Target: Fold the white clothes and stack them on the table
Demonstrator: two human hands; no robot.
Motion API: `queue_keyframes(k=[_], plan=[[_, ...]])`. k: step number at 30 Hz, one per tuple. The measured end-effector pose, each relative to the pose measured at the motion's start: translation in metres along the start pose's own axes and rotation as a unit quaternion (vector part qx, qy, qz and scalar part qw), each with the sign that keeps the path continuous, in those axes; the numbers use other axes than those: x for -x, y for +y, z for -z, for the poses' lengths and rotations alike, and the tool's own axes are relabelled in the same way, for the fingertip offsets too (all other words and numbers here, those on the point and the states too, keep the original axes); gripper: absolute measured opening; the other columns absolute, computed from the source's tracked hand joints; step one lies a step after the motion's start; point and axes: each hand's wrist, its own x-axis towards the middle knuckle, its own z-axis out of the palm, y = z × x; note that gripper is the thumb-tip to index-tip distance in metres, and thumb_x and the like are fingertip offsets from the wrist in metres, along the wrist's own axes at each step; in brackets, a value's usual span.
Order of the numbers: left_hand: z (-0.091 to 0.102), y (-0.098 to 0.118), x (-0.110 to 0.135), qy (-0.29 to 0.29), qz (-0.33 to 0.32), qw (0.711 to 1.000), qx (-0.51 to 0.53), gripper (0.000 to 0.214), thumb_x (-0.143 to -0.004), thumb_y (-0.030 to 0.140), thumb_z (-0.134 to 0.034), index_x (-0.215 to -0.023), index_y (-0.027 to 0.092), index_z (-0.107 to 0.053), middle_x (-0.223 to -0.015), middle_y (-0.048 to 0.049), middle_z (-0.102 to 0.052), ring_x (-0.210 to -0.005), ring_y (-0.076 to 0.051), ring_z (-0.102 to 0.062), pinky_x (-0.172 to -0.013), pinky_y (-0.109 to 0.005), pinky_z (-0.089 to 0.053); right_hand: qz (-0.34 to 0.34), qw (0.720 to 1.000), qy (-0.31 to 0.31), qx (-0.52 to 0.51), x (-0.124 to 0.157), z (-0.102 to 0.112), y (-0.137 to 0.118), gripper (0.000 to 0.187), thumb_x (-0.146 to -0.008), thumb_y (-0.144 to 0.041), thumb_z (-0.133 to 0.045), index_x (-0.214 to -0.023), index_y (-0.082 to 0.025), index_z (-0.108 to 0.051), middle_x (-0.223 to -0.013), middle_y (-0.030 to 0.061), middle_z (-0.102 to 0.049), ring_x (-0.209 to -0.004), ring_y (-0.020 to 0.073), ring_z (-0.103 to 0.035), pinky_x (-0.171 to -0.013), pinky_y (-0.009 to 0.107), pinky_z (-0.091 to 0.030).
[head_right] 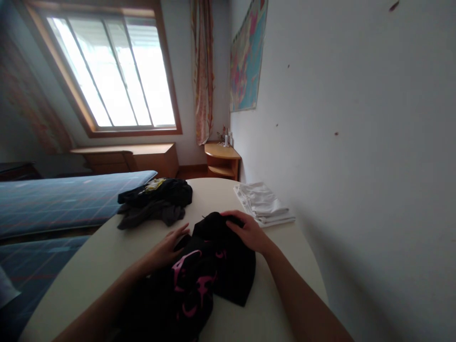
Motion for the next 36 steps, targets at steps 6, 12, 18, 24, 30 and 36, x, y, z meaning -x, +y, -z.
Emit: queue_keyframes(k=[6, 12, 18, 24, 30, 36], plan=[[-0.003, 0.008, -0.001, 0.008, 0.028, 0.999, -0.030, 0.060, -0.078, 0.031, -0.064, -0.136, 0.017, -0.059, -0.104, -0.0104, -0.074, -0.103, -0.027, -0.066, -0.097, -0.040, -0.049, -0.025, 0.997, 0.035, -0.059, 0.001, 0.006, -0.001, 0.033, -0.090, -0.046, -0.064, -0.116, -0.028, -0.071, -0.113, 0.0040, -0.072, -0.103, 0.0218, -0.066, -0.096, 0.038, -0.051], [0.003, 0.024, -0.002, 0.007, 0.030, 0.999, 0.036, 0.036, -0.086, 0.043, -0.058, -0.107, 0.018, -0.073, -0.111, -0.0111, -0.073, -0.106, -0.028, -0.066, -0.098, -0.040, -0.049, -0.038, 0.995, 0.053, -0.076, 0.000, 0.009, -0.001, 0.037, -0.086, -0.047, -0.067, -0.116, -0.025, -0.067, -0.108, 0.0040, -0.070, -0.097, 0.0200, -0.064, -0.088, 0.034, -0.052], [-0.005, 0.022, -0.008, -0.004, 0.043, 0.980, 0.192, 0.077, -0.086, 0.057, -0.059, -0.150, 0.019, -0.039, -0.127, -0.0107, -0.068, -0.110, -0.027, -0.066, -0.100, -0.044, -0.049, -0.059, 0.992, 0.023, -0.113, 0.002, 0.001, -0.008, 0.033, -0.084, -0.050, -0.069, -0.104, -0.025, -0.064, -0.086, -0.0011, -0.063, -0.076, 0.0146, -0.058, -0.070, 0.027, -0.049], [0.000, 0.039, -0.004, -0.045, -0.010, 0.982, 0.185, 0.048, -0.091, 0.051, -0.054, -0.123, 0.018, -0.065, -0.120, -0.0072, -0.071, -0.112, -0.029, -0.064, -0.101, -0.041, -0.048, -0.060, 0.991, 0.047, -0.107, -0.001, -0.004, -0.010, 0.033, -0.082, -0.050, -0.070, -0.102, -0.024, -0.066, -0.086, -0.0007, -0.065, -0.077, 0.0153, -0.059, -0.069, 0.027, -0.048], [0.007, 0.046, 0.001, 0.012, 0.001, 0.977, 0.211, 0.051, -0.084, 0.053, -0.064, -0.119, 0.016, -0.060, -0.119, -0.0094, -0.069, -0.110, -0.028, -0.063, -0.098, -0.039, -0.050, -0.056, 0.990, 0.126, -0.027, -0.011, 0.003, 0.008, 0.039, -0.081, -0.052, -0.068, -0.106, -0.022, -0.067, -0.094, 0.0026, -0.069, -0.088, 0.0200, -0.063, -0.081, 0.033, -0.050], [0.018, 0.044, 0.004, 0.042, 0.046, 0.977, 0.202, 0.045, -0.081, 0.056, -0.065, -0.105, 0.019, -0.058, -0.095, -0.0035, -0.069, -0.090, -0.023, -0.065, -0.079, -0.033, -0.054, -0.109, 0.988, 0.076, 0.080, -0.007, 0.014, 0.003, 0.047, -0.081, -0.058, -0.067, -0.106, -0.018, -0.065, -0.094, 0.0048, -0.068, -0.080, 0.0188, -0.061, -0.070, 0.030, -0.049]])
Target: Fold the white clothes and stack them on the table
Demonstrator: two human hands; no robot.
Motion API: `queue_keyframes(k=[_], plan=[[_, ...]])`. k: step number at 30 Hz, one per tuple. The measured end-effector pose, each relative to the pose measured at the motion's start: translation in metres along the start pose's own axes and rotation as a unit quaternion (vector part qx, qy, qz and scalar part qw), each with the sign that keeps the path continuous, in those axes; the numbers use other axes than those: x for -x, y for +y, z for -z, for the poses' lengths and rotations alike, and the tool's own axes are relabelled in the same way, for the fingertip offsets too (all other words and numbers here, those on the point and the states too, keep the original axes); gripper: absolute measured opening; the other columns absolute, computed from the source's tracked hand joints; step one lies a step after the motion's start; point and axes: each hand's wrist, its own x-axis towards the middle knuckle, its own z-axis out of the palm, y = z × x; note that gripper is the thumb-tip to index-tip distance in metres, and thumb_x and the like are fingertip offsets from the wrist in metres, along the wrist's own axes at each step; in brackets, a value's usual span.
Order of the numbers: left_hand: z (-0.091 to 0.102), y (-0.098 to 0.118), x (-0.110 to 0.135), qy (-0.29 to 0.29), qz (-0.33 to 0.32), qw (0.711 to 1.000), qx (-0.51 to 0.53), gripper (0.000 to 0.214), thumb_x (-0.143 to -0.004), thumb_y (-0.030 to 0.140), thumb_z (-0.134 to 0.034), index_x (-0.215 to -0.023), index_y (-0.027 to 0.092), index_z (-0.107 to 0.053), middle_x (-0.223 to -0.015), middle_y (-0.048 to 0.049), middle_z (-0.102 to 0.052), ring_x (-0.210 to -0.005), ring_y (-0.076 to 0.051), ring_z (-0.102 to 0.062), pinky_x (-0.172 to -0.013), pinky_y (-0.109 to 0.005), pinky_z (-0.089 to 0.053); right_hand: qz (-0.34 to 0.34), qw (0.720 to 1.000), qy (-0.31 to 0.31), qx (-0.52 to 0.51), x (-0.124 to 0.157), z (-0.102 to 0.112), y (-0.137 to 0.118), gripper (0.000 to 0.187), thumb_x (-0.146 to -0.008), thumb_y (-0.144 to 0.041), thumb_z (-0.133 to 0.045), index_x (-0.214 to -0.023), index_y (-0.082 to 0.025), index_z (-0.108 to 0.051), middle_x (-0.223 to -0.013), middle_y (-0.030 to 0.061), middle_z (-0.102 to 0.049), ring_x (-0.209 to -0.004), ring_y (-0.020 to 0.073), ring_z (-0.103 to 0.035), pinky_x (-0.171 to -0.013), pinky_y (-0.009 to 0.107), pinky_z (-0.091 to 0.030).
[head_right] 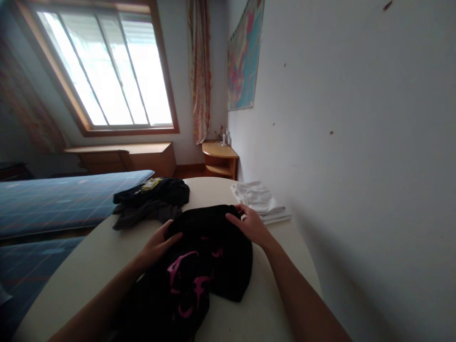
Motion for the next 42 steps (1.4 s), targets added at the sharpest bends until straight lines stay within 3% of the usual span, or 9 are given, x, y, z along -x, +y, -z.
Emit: queue_keyframes(k=[3, 7, 11, 20, 25, 28, 32, 36, 42], plan=[[0.011, -0.001, 0.000, 0.047, -0.003, 0.999, 0.005, 0.044, -0.081, 0.057, -0.063, -0.104, 0.019, -0.056, -0.093, -0.0024, -0.067, -0.087, -0.021, -0.064, -0.077, -0.031, -0.054, 0.004, 0.995, -0.068, 0.066, 0.007, 0.012, -0.007, 0.046, -0.077, -0.058, -0.072, -0.097, -0.017, -0.065, -0.084, 0.0031, -0.065, -0.072, 0.0161, -0.056, -0.064, 0.028, -0.045], [0.025, 0.002, -0.002, 0.072, -0.032, 0.997, 0.023, 0.060, -0.081, 0.047, -0.065, -0.132, 0.020, -0.048, -0.115, -0.0084, -0.066, -0.102, -0.024, -0.065, -0.087, -0.034, -0.054, 0.004, 0.985, -0.145, 0.089, 0.010, 0.019, -0.006, 0.040, -0.078, -0.054, -0.072, -0.089, -0.016, -0.066, -0.074, 0.0015, -0.062, -0.065, 0.0139, -0.053, -0.058, 0.025, -0.041], [0.034, 0.016, -0.003, 0.085, -0.090, 0.989, -0.084, 0.060, -0.083, 0.036, -0.059, -0.139, 0.020, -0.046, -0.133, -0.0094, -0.060, -0.119, -0.025, -0.059, -0.103, -0.039, -0.047, -0.024, 0.983, -0.168, 0.065, 0.009, 0.023, 0.000, 0.036, -0.088, -0.048, -0.062, -0.101, -0.016, -0.065, -0.076, 0.0027, -0.065, -0.065, 0.0146, -0.058, -0.056, 0.025, -0.044], [0.079, 0.062, -0.043, 0.178, -0.230, 0.888, -0.356, 0.029, -0.087, 0.018, -0.039, -0.085, 0.023, -0.068, -0.118, -0.0030, -0.066, -0.117, -0.021, -0.057, -0.111, -0.039, -0.040, -0.018, 0.998, -0.001, 0.066, -0.013, 0.045, -0.029, 0.032, -0.092, -0.038, -0.050, -0.119, -0.023, -0.059, -0.088, 0.0029, -0.066, -0.057, 0.0115, -0.058, -0.048, 0.022, -0.049], [0.107, 0.087, -0.099, 0.216, -0.258, 0.808, -0.484, 0.037, -0.089, 0.013, -0.038, -0.110, 0.017, -0.068, -0.128, -0.0098, -0.061, -0.123, -0.026, -0.050, -0.110, -0.042, -0.039, 0.060, 0.984, 0.131, 0.109, -0.071, 0.053, -0.065, 0.027, -0.091, -0.039, -0.054, -0.111, -0.021, -0.058, -0.087, 0.0037, -0.065, -0.057, 0.0111, -0.057, -0.049, 0.021, -0.046], [0.101, 0.086, -0.125, 0.207, -0.201, 0.783, -0.551, 0.047, -0.089, 0.014, -0.042, -0.134, 0.012, -0.056, -0.151, -0.0147, -0.042, -0.138, -0.033, -0.037, -0.113, -0.050, -0.033, 0.068, 0.980, 0.179, 0.059, -0.109, 0.046, -0.064, 0.034, -0.092, -0.040, -0.054, -0.119, -0.020, -0.053, -0.101, 0.0066, -0.066, -0.059, 0.0109, -0.060, -0.054, 0.024, -0.050], [0.074, 0.059, -0.131, 0.124, -0.051, 0.798, -0.587, 0.059, -0.087, 0.029, -0.056, -0.144, 0.013, -0.048, -0.163, -0.0181, -0.020, -0.148, -0.042, -0.020, -0.115, -0.054, -0.027, 0.000, 0.993, 0.101, 0.069, -0.126, 0.021, -0.032, 0.041, -0.089, -0.031, -0.058, -0.127, -0.019, -0.046, -0.118, 0.0115, -0.063, -0.073, 0.0136, -0.066, -0.070, 0.030, -0.054], [0.051, 0.029, -0.106, 0.062, -0.002, 0.796, -0.602, 0.058, -0.086, 0.034, -0.061, -0.140, 0.016, -0.053, -0.162, -0.0180, -0.023, -0.148, -0.041, -0.021, -0.115, -0.054, -0.026, -0.039, 0.977, 0.019, 0.207, -0.096, 0.000, 0.002, 0.052, -0.084, -0.047, -0.069, -0.122, -0.016, -0.053, -0.113, 0.0146, -0.066, -0.092, 0.0215, -0.066, -0.085, 0.035, -0.050], [0.033, 0.023, -0.046, 0.136, -0.047, 0.789, -0.597, 0.037, -0.091, 0.036, -0.051, -0.121, 0.018, -0.064, -0.136, -0.0166, -0.054, -0.125, -0.033, -0.050, -0.103, -0.045, -0.041, -0.078, 0.940, -0.070, 0.326, -0.025, -0.009, 0.014, 0.076, -0.069, -0.077, -0.067, -0.114, -0.015, -0.059, -0.112, 0.0185, -0.066, -0.103, 0.0343, -0.064, -0.086, 0.042, -0.049]])
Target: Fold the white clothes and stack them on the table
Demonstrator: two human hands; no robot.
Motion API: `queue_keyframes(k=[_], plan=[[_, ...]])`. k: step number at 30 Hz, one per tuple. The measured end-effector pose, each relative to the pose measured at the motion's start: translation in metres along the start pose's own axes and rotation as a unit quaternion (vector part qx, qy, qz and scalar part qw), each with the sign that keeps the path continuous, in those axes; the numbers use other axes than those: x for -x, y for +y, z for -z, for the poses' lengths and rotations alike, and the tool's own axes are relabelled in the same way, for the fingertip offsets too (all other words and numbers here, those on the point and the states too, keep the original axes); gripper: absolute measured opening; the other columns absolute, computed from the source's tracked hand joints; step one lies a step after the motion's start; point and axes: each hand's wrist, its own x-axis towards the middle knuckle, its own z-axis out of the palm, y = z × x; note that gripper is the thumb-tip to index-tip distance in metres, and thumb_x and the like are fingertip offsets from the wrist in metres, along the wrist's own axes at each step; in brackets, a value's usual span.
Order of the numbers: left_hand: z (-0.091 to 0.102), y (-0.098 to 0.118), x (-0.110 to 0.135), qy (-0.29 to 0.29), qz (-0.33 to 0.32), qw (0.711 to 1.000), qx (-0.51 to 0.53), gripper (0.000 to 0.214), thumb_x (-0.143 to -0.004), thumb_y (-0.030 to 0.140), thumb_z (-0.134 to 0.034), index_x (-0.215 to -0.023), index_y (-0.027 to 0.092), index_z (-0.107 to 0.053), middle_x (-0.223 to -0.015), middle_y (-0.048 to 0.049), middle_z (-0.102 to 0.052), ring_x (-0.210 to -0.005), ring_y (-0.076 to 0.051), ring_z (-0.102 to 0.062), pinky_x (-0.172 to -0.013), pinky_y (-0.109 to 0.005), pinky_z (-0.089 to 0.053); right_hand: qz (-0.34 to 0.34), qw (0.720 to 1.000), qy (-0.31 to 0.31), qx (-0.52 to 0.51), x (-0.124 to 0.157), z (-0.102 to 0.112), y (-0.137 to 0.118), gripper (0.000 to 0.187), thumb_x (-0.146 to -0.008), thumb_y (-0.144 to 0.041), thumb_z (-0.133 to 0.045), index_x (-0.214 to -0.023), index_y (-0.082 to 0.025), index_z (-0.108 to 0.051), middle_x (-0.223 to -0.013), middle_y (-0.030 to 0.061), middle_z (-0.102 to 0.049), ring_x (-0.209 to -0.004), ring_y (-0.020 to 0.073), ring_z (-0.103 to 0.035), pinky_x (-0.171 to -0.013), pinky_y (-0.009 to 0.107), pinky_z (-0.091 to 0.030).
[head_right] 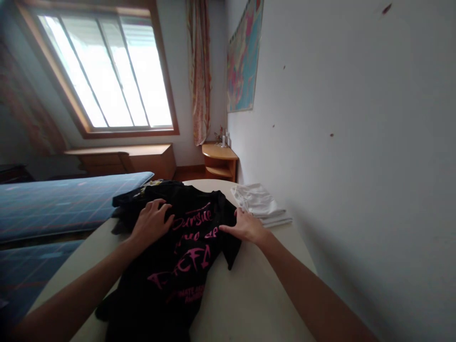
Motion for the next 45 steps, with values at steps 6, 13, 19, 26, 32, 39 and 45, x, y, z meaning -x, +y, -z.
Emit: queue_keyframes(k=[6, 13, 19, 26, 32, 39, 45], plan=[[0.020, 0.008, 0.056, -0.159, 0.083, 0.984, -0.007, 0.052, -0.092, 0.057, -0.044, -0.121, 0.016, -0.058, -0.106, -0.0176, -0.066, -0.093, -0.036, -0.067, -0.076, -0.044, -0.051, 0.029, 0.999, -0.013, 0.016, 0.022, -0.006, 0.009, 0.036, -0.079, -0.029, -0.067, -0.112, -0.018, -0.059, -0.099, 0.0129, -0.071, -0.091, 0.0276, -0.068, -0.077, 0.034, -0.049], [0.014, -0.032, 0.073, -0.279, 0.109, 0.954, -0.029, 0.039, -0.091, 0.029, -0.049, -0.124, 0.008, -0.049, -0.105, -0.0232, -0.070, -0.097, -0.039, -0.069, -0.076, -0.043, -0.050, -0.093, 0.960, 0.024, -0.264, -0.030, 0.052, 0.007, 0.011, -0.080, -0.022, -0.060, -0.090, -0.016, -0.063, -0.054, 0.0010, -0.060, -0.040, 0.0147, -0.054, -0.041, 0.025, -0.043], [0.009, -0.063, 0.053, -0.174, 0.082, 0.978, 0.078, 0.014, -0.089, 0.019, -0.045, -0.100, 0.021, -0.053, -0.099, -0.0094, -0.071, -0.091, -0.025, -0.069, -0.073, -0.031, -0.046, -0.041, 0.881, 0.217, -0.419, -0.079, 0.113, 0.010, 0.036, -0.093, -0.028, -0.050, -0.127, -0.016, -0.050, -0.103, 0.0113, -0.070, -0.084, 0.0191, -0.069, -0.071, 0.031, -0.058], [-0.014, -0.075, 0.050, -0.056, 0.163, 0.976, 0.129, 0.034, -0.094, 0.036, -0.037, -0.107, 0.018, -0.063, -0.113, -0.0112, -0.069, -0.103, -0.026, -0.067, -0.088, -0.034, -0.049, -0.060, 0.939, 0.258, -0.219, -0.070, 0.067, 0.015, 0.040, -0.080, -0.022, -0.063, -0.119, -0.013, -0.061, -0.121, 0.0168, -0.065, -0.112, 0.0252, -0.061, -0.100, 0.038, -0.047], [-0.014, -0.064, 0.080, -0.161, 0.223, 0.959, 0.074, 0.061, -0.092, 0.059, -0.037, -0.141, 0.023, -0.046, -0.116, -0.0158, -0.068, -0.100, -0.037, -0.069, -0.082, -0.046, -0.050, -0.104, 0.990, 0.091, 0.009, -0.012, 0.022, 0.003, 0.030, -0.089, -0.041, -0.058, -0.079, -0.018, -0.073, -0.083, 0.0107, -0.073, -0.082, 0.0242, -0.068, -0.072, 0.030, -0.046], [-0.012, -0.057, 0.081, -0.110, 0.198, 0.962, 0.150, 0.041, -0.084, 0.039, -0.044, -0.119, 0.020, -0.052, -0.093, -0.0103, -0.071, -0.084, -0.029, -0.070, -0.074, -0.035, -0.049, -0.065, 0.995, 0.056, -0.050, 0.029, -0.024, -0.037, 0.046, -0.087, -0.062, -0.055, -0.077, -0.021, -0.072, -0.077, 0.0068, -0.074, -0.073, 0.0215, -0.067, -0.061, 0.028, -0.039], [-0.010, -0.059, 0.074, -0.002, 0.216, 0.928, 0.305, 0.037, -0.078, 0.046, -0.048, -0.098, 0.022, -0.067, -0.083, -0.0037, -0.071, -0.070, -0.022, -0.067, -0.068, -0.029, -0.050, -0.034, 0.976, 0.079, -0.199, 0.031, -0.051, -0.043, 0.019, -0.085, -0.036, -0.059, -0.082, -0.018, -0.065, -0.079, 0.0058, -0.072, -0.074, 0.0197, -0.068, -0.066, 0.027, -0.046]])
